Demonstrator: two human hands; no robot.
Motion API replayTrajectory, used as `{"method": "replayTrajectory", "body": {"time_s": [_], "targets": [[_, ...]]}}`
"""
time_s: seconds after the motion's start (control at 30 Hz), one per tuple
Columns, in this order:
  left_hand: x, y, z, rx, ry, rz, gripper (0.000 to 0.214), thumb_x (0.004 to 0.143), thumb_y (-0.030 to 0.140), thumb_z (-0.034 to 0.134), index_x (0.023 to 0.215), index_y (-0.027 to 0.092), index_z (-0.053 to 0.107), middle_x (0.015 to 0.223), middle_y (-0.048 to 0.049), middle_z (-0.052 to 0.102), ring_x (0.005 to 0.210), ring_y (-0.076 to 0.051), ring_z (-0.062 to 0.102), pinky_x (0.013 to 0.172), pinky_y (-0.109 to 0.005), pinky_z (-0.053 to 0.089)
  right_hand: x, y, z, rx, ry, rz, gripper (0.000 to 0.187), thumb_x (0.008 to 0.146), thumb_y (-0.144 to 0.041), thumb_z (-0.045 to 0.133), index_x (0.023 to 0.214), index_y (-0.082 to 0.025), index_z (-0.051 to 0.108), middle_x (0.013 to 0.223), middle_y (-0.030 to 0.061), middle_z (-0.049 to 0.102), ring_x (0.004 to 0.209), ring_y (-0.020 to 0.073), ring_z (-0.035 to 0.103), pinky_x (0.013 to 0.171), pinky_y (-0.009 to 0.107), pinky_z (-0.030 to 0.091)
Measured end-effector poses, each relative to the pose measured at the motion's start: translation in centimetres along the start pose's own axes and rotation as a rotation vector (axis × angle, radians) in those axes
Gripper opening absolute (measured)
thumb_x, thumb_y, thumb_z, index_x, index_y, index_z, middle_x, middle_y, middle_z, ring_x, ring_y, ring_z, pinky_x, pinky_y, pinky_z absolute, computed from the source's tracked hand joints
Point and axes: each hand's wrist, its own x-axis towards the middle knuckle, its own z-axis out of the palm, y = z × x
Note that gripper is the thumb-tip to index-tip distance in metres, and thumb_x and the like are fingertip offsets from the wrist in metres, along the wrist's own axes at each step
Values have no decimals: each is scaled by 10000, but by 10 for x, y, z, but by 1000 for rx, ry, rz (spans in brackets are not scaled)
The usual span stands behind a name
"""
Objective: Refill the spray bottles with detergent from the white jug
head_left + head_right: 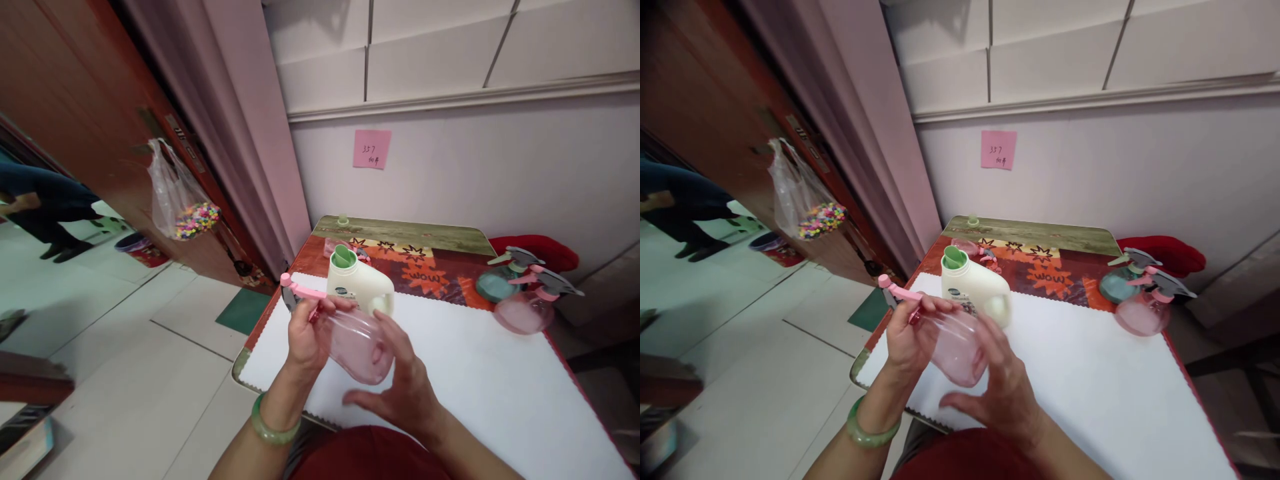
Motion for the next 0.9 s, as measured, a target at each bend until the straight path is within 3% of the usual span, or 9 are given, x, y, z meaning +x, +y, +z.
{"method": "replayTrajectory", "body": {"time_s": [0.1, 0.17, 0.27, 0.4, 0.57, 0.67, 0.73, 0.8, 0.9], "targets": [[-2, 3, 0, 35, -16, -51, 300, 804, 415, 637, 638, 177, 712, 774, -110, 777, 863, -308, 741, 957, -489, 515, 2, 0, 2, -20, 1, -2, 795, 600, -401, 941, 1287, -257, 568, 1352, 151, 637, 1262, 371, 627, 987, 519, 588], [-3, 6, -1, 40, -70, -71, 293, 799, 419, 653, 648, 176, 720, 875, -130, 798, 958, -330, 740, 988, -491, 499, 5, -8, 4, 230, -102, 247, 869, 604, -481, 914, 1342, -248, 517, 1238, 127, 691, 938, 284, 751, 738, 396, 658], [-5, 11, -2, 40, -162, -53, 269, 801, 394, 669, 633, 188, 707, 900, -122, 803, 1099, -355, 708, 1049, -502, 462, 9, -21, 6, 720, -336, 759, 836, 721, -718, 723, 1338, -193, 516, 921, 90, 755, 459, 122, 630, 367, 198, 471], [-3, 14, -2, 40, -200, -20, 277, 825, 370, 671, 614, 191, 675, 861, -112, 799, 1119, -334, 704, 1087, -483, 441, 8, -22, 4, 1047, -453, 1101, 865, 766, -844, 578, 1244, -124, 607, 766, 112, 765, 444, 91, 627, 388, 123, 433], [-10, 1, -3, 92, -178, 6, 477, 783, 570, 755, 1066, 188, 719, 1202, -151, 745, 1122, -332, 693, 986, -449, 535, 8, -19, 7, 1038, -381, 932, 841, 724, -809, 679, 1224, -135, 636, 761, 93, 758, 450, 101, 624, 384, 142, 435], [-27, -12, -8, 150, -233, -98, 725, 595, 494, 920, 1208, 219, 650, 1161, -153, 743, 852, -310, 747, 660, -360, 603, 11, -20, 13, 999, -360, 746, 862, 705, -758, 743, 1285, -135, 611, 645, 27, 683, 497, 115, 624, 434, 160, 472], [-39, -18, -14, 160, -234, -179, 766, 595, 451, 928, 1254, 225, 612, 1084, -145, 748, 636, -259, 719, 451, -302, 519, 14, -18, 17, 938, -381, 686, 901, 698, -782, 732, 1325, -153, 578, 701, 22, 678, 522, 119, 631, 439, 173, 482], [-43, -16, -22, 170, -118, -143, 718, 641, 427, 903, 1254, 217, 594, 1093, -141, 736, 687, -260, 728, 469, -293, 521, 15, -12, 19, 827, -408, 671, 907, 730, -827, 663, 1364, -193, 529, 899, 63, 701, 578, 137, 671, 452, 208, 514], [-30, 4, -47, 212, 167, 52, 559, 681, 414, 873, 1128, 221, 597, 1147, -107, 712, 1001, -285, 715, 770, -339, 589, 14, -3, 15, 647, -412, 692, 827, 790, -828, 590, 1353, -230, 503, 1174, 122, 646, 690, 172, 719, 487, 259, 545]]}}
